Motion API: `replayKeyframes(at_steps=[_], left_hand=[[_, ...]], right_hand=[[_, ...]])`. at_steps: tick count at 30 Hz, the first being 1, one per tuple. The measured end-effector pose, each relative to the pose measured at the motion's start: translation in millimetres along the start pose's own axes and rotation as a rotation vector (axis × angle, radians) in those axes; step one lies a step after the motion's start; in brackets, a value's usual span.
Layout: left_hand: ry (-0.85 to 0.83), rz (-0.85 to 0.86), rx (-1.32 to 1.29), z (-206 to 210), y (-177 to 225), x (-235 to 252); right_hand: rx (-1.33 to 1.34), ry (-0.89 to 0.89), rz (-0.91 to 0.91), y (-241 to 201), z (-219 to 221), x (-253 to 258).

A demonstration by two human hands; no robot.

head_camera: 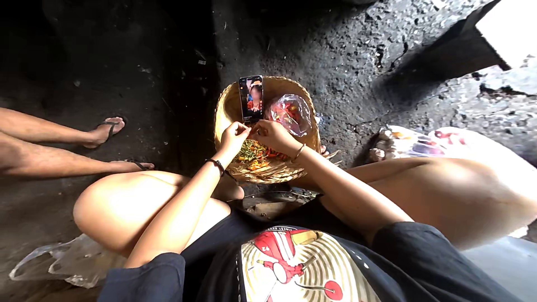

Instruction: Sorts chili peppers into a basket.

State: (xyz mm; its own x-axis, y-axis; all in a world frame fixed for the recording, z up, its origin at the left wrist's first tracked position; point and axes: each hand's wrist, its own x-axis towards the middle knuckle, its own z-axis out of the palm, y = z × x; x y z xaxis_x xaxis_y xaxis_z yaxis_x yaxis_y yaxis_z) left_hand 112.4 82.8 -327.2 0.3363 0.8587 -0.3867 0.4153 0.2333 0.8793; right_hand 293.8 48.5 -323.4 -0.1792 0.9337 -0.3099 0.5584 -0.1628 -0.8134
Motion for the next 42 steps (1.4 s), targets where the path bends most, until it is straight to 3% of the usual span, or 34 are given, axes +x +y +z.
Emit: replayKeyframes(at_steps=[23,42], left_hand=[[-0.034,-0.067,-0.177,1,4,-2],[-0.065,-0.074,-0.160,1,7,-5]], right_hand=[[0.037,0.106,-0.042,-5,-9,-2],[0.064,0.111,-0.037,-3,-8,-1]])
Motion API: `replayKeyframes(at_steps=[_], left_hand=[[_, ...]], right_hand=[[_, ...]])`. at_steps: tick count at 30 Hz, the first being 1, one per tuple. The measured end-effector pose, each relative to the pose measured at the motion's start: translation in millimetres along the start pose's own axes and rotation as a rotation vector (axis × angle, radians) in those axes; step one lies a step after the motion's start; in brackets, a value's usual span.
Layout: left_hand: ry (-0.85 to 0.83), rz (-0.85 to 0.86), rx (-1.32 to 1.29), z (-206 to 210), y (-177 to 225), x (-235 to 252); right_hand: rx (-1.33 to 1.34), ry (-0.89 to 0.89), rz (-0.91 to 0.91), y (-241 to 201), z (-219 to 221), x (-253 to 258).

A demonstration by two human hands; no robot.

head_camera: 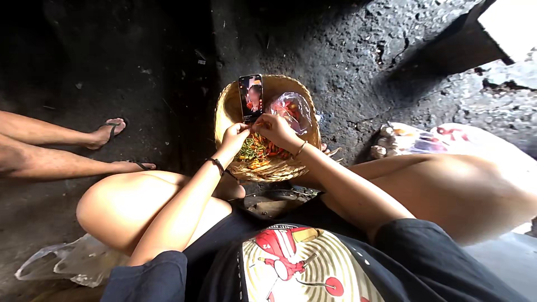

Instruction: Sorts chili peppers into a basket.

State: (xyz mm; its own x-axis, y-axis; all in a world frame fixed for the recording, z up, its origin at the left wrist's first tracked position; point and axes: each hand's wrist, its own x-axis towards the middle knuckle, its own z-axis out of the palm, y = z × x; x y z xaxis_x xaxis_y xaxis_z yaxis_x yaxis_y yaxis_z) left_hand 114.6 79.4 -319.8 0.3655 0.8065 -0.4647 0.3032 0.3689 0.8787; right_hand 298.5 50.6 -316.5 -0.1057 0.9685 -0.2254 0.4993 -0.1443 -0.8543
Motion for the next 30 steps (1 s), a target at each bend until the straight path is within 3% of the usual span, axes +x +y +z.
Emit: replayKeyframes(at_steps=[30], left_hand=[[-0.018,-0.036,-0.007,1.6,-1.7,-0.1]], right_hand=[[0.002,0.006,0.019,1.3,3.1,0.2]])
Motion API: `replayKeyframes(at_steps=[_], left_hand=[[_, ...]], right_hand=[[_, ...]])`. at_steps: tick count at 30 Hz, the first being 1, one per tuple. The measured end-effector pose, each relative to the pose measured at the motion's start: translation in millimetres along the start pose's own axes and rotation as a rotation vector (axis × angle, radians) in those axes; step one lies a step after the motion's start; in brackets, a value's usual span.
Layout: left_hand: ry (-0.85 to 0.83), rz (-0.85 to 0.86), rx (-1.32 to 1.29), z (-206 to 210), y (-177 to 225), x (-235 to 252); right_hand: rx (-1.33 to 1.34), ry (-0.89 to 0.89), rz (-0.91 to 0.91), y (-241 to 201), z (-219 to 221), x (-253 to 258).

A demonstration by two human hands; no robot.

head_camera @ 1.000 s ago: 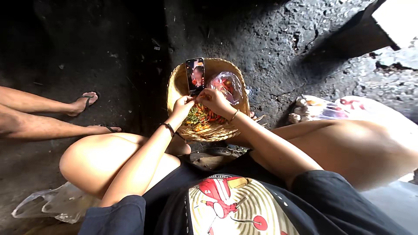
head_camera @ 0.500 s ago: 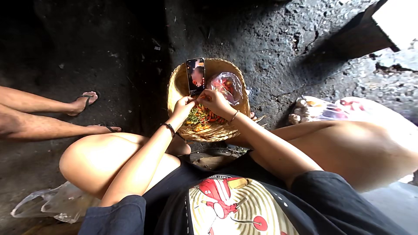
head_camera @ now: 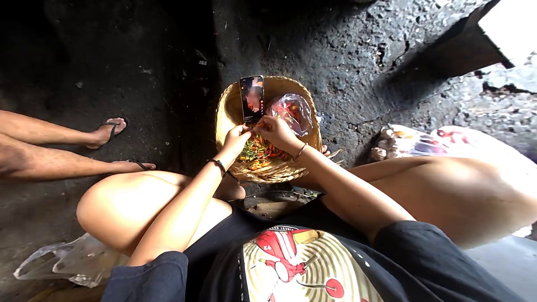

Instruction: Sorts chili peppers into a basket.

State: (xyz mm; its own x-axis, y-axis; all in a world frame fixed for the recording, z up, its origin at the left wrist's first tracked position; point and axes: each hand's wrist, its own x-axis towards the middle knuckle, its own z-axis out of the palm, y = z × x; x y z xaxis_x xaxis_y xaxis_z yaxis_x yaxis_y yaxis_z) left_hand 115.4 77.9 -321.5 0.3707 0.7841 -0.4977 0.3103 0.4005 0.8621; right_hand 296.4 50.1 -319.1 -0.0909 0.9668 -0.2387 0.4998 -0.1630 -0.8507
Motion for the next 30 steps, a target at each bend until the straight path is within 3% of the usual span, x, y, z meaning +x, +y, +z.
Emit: replayKeyframes(at_steps=[5,13,30], left_hand=[[0.014,0.053,-0.028,1,-2,1],[0.007,0.143,-0.097,2,6,-3],[-0.009,0.093,-0.062,2,9,-9]], right_hand=[[0.014,0.017,0.000,-5,-1,-1],[0.265,0.105,-0.020,-7,-7,1],[0.202,0.098,-0.006,-4,-5,0]])
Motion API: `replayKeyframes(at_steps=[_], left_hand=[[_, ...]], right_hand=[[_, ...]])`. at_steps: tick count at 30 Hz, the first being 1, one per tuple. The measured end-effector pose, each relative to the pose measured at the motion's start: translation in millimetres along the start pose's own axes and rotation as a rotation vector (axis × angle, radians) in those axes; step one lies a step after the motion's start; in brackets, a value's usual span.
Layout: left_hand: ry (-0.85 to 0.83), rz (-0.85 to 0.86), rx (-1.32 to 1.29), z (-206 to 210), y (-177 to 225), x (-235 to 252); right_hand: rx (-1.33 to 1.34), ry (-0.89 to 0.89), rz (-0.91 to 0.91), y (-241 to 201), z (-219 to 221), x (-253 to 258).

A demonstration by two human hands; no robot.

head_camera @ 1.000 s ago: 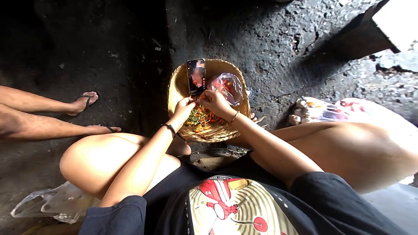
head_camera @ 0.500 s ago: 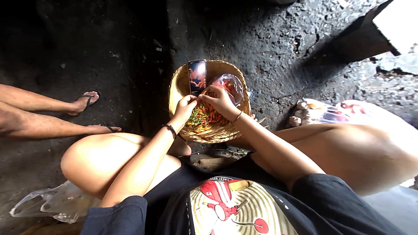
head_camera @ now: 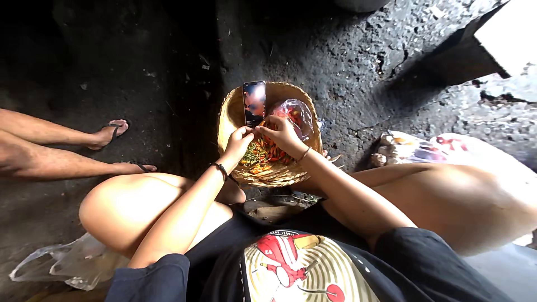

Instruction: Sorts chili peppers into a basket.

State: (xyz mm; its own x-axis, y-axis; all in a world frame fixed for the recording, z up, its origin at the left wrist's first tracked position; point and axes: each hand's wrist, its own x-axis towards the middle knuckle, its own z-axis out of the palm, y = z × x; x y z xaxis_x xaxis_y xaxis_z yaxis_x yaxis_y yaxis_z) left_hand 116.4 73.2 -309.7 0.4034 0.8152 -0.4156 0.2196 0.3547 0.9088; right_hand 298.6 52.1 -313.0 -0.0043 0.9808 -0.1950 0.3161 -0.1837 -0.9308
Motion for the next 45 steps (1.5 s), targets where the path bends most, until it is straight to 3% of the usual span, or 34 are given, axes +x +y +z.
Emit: replayKeyframes(at_steps=[3,8,11,14,17,19,21,23,25,27,33,36,39,42,45], left_hand=[[-0.021,0.044,0.010,-1,0,-1],[-0.078,0.230,-0.098,-2,5,5],[-0.162,0.285,-0.167,0,18,4],[-0.132,0.286,-0.057,-1,22,7],[-0.084,0.189,0.486,-10,10,17],[-0.071,0.130,0.762,-9,-3,20],[-0.050,0.190,0.759,-1,-7,17],[-0.142,0.253,0.701,14,4,11],[-0.303,0.176,0.736,45,23,1],[-0.355,0.049,0.790,75,34,-4],[0.054,0.033,0.449,124,10,29],[0.107,0.146,0.380,126,19,26],[0.012,0.233,0.372,111,34,33],[-0.186,0.181,0.332,96,39,40],[-0.309,0.219,0.407,82,43,25]], right_hand=[[0.083,-0.015,0.047,-3,-1,-1],[0.690,-0.179,0.182,-13,-10,-2],[0.875,-0.224,0.220,-23,-22,-3],[0.860,0.005,0.192,-28,-60,4],[0.831,0.286,0.240,-13,-103,11],[0.747,0.355,0.350,3,-116,10],[0.555,0.329,0.457,16,-114,8],[0.426,0.253,0.480,25,-107,10],[0.415,0.212,0.484,30,-103,7],[0.447,0.201,0.483,30,-92,6],[0.344,0.170,0.377,29,-80,11],[0.224,0.059,0.318,20,-84,4],[0.005,0.029,0.234,3,-86,-1],[-0.239,0.075,0.157,-26,-93,-17],[-0.494,-0.098,0.061,-53,-89,-44]])
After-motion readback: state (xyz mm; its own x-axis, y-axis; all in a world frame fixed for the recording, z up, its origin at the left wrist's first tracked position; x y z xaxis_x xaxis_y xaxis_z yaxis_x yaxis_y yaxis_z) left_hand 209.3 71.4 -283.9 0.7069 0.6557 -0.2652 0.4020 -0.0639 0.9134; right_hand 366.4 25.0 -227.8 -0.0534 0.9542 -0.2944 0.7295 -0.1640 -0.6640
